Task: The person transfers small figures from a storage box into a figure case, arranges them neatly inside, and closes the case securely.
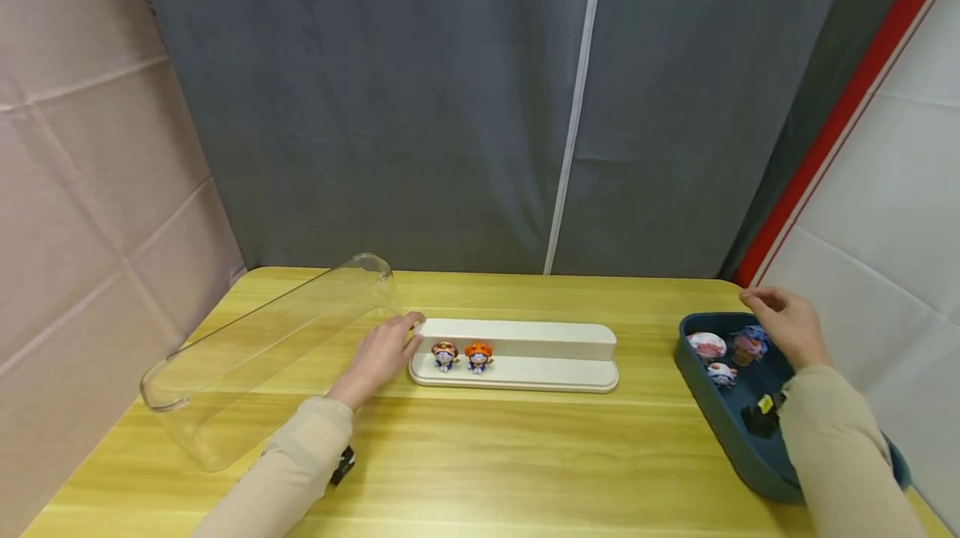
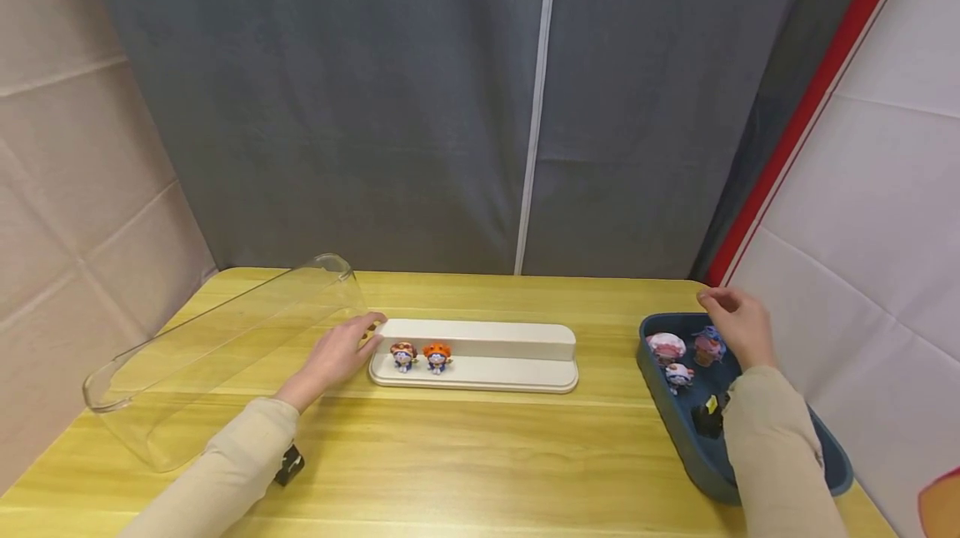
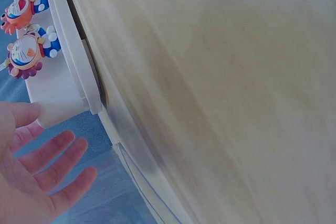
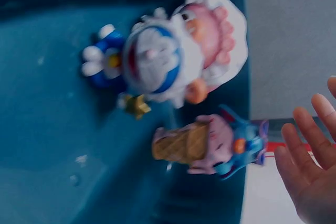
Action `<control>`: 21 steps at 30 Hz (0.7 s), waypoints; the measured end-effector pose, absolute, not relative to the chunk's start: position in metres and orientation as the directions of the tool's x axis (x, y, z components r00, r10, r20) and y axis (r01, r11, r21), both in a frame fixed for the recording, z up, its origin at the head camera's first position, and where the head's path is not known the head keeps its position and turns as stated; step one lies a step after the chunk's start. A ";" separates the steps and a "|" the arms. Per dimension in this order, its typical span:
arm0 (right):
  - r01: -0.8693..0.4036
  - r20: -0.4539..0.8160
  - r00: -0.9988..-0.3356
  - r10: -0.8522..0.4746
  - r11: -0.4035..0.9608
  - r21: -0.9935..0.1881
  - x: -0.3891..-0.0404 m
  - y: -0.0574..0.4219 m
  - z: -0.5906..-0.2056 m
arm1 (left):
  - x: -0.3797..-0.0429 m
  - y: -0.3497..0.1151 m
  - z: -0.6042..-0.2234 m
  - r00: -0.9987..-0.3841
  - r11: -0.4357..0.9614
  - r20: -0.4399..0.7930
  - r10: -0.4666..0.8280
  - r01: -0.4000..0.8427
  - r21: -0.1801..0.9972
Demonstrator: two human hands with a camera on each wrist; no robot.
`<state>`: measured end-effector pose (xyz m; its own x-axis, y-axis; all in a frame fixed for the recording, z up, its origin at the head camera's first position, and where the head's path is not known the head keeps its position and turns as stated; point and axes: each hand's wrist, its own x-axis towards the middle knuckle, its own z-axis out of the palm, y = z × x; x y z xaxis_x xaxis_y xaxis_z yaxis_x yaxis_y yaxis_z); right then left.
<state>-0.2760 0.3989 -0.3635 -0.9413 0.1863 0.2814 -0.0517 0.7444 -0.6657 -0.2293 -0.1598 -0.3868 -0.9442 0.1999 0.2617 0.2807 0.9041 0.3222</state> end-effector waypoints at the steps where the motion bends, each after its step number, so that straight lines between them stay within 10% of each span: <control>1: -0.046 0.284 -0.940 0.188 0.756 -0.652 -0.271 0.394 -0.361 | -0.229 -0.160 -0.387 -0.944 0.904 0.261 0.200 0.281 0.322; 14: 0.036 0.195 -0.960 0.198 0.785 -0.618 -0.302 0.453 -0.429 | -0.229 -0.161 -0.389 -0.938 0.903 0.281 0.205 0.292 0.315; 21: 0.018 0.116 -0.986 0.118 0.772 -0.635 -0.249 0.399 -0.377 | -0.229 -0.161 -0.389 -0.940 0.901 0.275 0.204 0.290 0.323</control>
